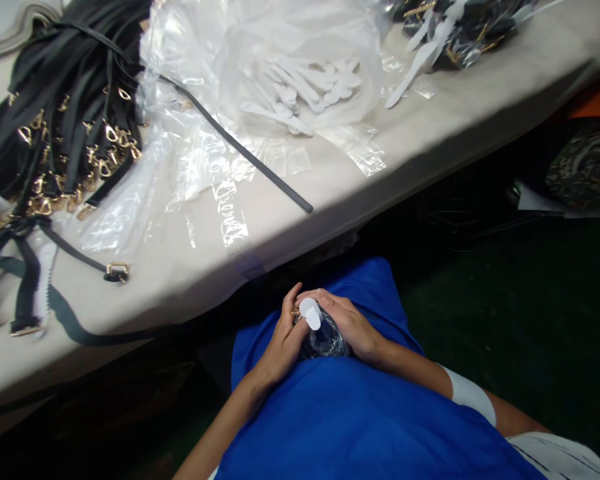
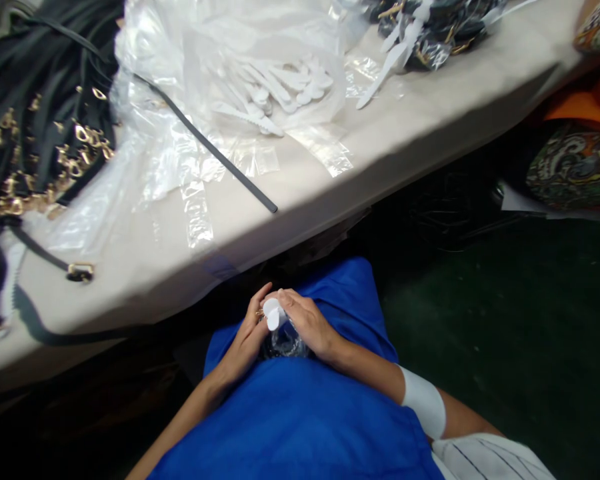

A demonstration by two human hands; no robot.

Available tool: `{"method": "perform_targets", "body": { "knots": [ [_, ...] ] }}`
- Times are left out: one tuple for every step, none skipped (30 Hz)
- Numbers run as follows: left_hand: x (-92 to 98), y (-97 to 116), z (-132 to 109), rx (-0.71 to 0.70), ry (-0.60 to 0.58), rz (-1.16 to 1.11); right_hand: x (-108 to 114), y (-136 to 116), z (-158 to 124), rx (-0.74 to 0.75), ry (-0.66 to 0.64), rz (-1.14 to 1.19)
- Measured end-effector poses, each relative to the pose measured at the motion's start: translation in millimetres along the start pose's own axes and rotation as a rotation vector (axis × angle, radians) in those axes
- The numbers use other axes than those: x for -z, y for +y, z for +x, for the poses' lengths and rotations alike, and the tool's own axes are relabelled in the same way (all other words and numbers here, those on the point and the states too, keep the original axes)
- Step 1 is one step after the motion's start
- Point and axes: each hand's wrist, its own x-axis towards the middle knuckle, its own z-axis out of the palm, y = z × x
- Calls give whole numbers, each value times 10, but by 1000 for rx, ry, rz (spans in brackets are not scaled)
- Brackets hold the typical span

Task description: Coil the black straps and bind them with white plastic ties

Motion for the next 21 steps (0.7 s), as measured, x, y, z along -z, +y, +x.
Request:
{"method": "perform_targets", "body": {
  "knots": [
    [-1,-21,-10,4,7,-51,6,1,-7,24,-23,-45],
    [-3,-40,-22,9,15,-112,10,1,-14,34,-44,-74],
    [-4,-59,-37,16,25,-175,14,0,-21,33,-61,-88],
    [-4,-76,-53,20,37,-237,19,0,-28,25,-73,-87],
    [-2,-92,-71,24,54,-292,26,2,-34,13,-82,-76],
    [4,-105,-90,29,78,-329,34,9,-39,-1,-90,-57],
    [16,-112,-108,29,108,-330,46,21,-41,-13,-101,-33],
    [36,-114,-125,15,137,-291,60,37,-41,-20,-117,-9],
    [64,-109,-140,-17,162,-217,77,57,-38,-24,-138,4],
    [100,-96,-153,-70,178,-116,93,78,-35,-22,-160,3],
    [143,-79,-163,-142,187,-1,110,98,-31,-16,-184,-10],
    [190,-58,-170,-229,186,117,125,115,-28,0,-203,-23],
    [240,-34,-174,-322,177,224,138,125,-26,23,-218,-32],
    [288,-11,-175,-413,162,316,151,129,-24,49,-234,-36],
    [334,10,-174,-499,144,394,163,124,-24,74,-254,-35],
    [375,28,-171,-576,120,461,174,112,-22,100,-277,-33],
    [409,43,-166,-637,93,519,185,93,-18,123,-310,-47],
    [435,53,-160,-679,68,565,194,70,-11,139,-351,-82],
    [452,58,-154,-704,51,599,199,46,1,144,-395,-128],
    [460,57,-147,-708,42,622,198,24,18,137,-428,-174],
    [457,49,-140,-696,43,630,188,6,40,121,-444,-215]
  ]
}}
